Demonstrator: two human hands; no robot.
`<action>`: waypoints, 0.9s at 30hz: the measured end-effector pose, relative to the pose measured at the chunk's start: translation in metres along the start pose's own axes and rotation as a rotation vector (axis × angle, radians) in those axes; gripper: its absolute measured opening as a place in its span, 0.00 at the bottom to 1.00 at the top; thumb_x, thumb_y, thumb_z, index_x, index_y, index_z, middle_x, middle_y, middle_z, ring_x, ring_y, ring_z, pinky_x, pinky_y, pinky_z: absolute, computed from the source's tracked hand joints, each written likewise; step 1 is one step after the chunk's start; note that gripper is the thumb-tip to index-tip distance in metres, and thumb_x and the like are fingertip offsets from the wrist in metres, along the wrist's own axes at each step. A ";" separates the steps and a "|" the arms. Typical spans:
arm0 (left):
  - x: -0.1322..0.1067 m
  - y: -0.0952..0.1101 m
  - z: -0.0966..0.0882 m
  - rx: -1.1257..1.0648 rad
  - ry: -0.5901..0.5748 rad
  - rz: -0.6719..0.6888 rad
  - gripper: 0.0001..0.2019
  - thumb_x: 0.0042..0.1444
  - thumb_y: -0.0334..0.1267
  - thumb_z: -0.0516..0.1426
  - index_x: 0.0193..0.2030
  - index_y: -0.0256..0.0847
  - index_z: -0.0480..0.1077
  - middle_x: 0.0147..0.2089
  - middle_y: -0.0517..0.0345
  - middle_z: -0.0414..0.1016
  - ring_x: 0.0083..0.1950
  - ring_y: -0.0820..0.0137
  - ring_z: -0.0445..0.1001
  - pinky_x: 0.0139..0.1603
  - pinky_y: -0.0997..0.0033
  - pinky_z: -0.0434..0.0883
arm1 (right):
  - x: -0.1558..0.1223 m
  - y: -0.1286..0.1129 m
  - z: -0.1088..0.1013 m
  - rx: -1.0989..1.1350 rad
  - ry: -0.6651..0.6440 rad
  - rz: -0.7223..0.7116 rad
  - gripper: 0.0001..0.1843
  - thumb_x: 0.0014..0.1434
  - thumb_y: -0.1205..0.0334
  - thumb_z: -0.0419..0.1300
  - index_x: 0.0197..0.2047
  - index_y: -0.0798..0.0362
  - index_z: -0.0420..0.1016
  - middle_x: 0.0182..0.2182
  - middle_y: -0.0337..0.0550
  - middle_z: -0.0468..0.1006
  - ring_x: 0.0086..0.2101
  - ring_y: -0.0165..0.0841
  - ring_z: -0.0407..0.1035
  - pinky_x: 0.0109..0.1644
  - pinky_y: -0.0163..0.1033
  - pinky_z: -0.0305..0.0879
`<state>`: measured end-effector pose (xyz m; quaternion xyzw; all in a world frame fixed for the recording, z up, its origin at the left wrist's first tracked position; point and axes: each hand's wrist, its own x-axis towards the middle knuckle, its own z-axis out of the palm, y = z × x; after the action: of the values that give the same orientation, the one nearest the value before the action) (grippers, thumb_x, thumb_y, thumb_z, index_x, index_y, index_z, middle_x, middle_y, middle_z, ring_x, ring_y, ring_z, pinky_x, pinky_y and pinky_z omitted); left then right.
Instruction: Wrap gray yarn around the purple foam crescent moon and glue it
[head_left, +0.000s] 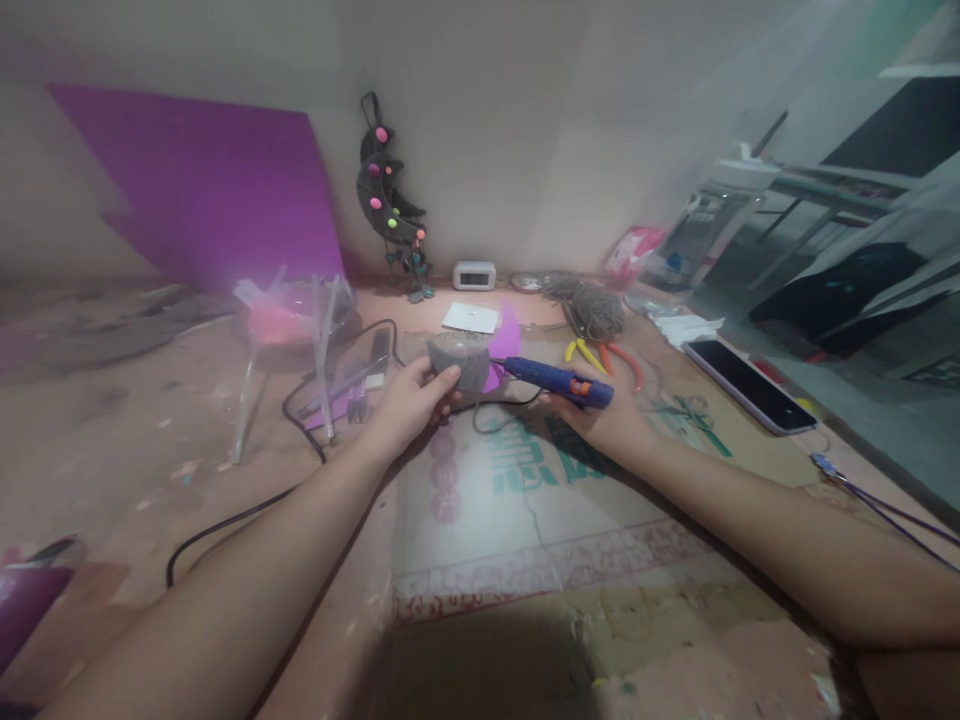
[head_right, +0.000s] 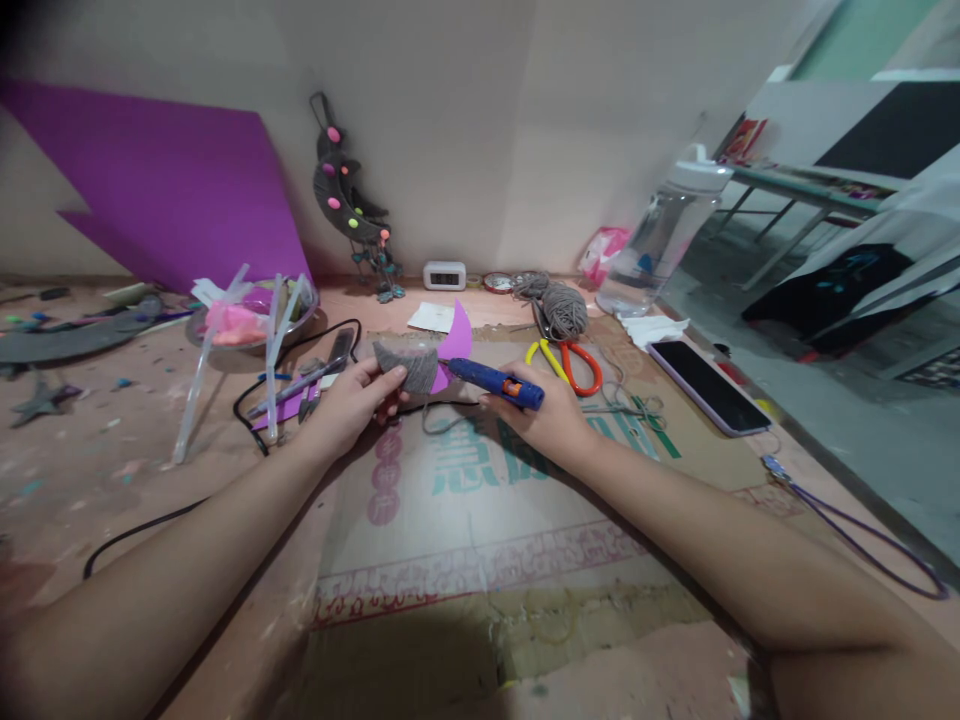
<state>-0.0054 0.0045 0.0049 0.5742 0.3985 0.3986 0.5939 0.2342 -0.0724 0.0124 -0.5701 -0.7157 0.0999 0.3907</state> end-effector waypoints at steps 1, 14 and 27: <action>0.000 0.000 0.000 0.008 -0.001 0.003 0.16 0.50 0.49 0.62 0.33 0.38 0.66 0.22 0.62 0.71 0.17 0.78 0.63 0.15 0.81 0.59 | 0.000 0.000 0.000 0.003 -0.002 0.004 0.10 0.55 0.54 0.63 0.36 0.50 0.71 0.29 0.40 0.74 0.30 0.35 0.69 0.34 0.40 0.64; 0.001 -0.002 -0.001 0.062 -0.036 0.032 0.15 0.51 0.49 0.61 0.34 0.38 0.67 0.22 0.62 0.71 0.17 0.78 0.62 0.16 0.80 0.58 | -0.001 0.003 0.000 0.045 0.026 0.001 0.11 0.55 0.53 0.64 0.36 0.49 0.69 0.29 0.40 0.73 0.30 0.35 0.68 0.33 0.40 0.64; 0.000 -0.003 -0.001 0.096 -0.071 0.065 0.15 0.53 0.49 0.60 0.34 0.38 0.67 0.23 0.61 0.71 0.18 0.78 0.62 0.17 0.80 0.59 | 0.000 -0.001 -0.002 0.014 0.097 -0.011 0.10 0.55 0.54 0.64 0.39 0.48 0.71 0.32 0.43 0.76 0.34 0.40 0.72 0.38 0.44 0.68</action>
<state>-0.0067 0.0049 0.0021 0.6284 0.3767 0.3776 0.5662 0.2347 -0.0737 0.0145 -0.5675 -0.6985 0.0748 0.4294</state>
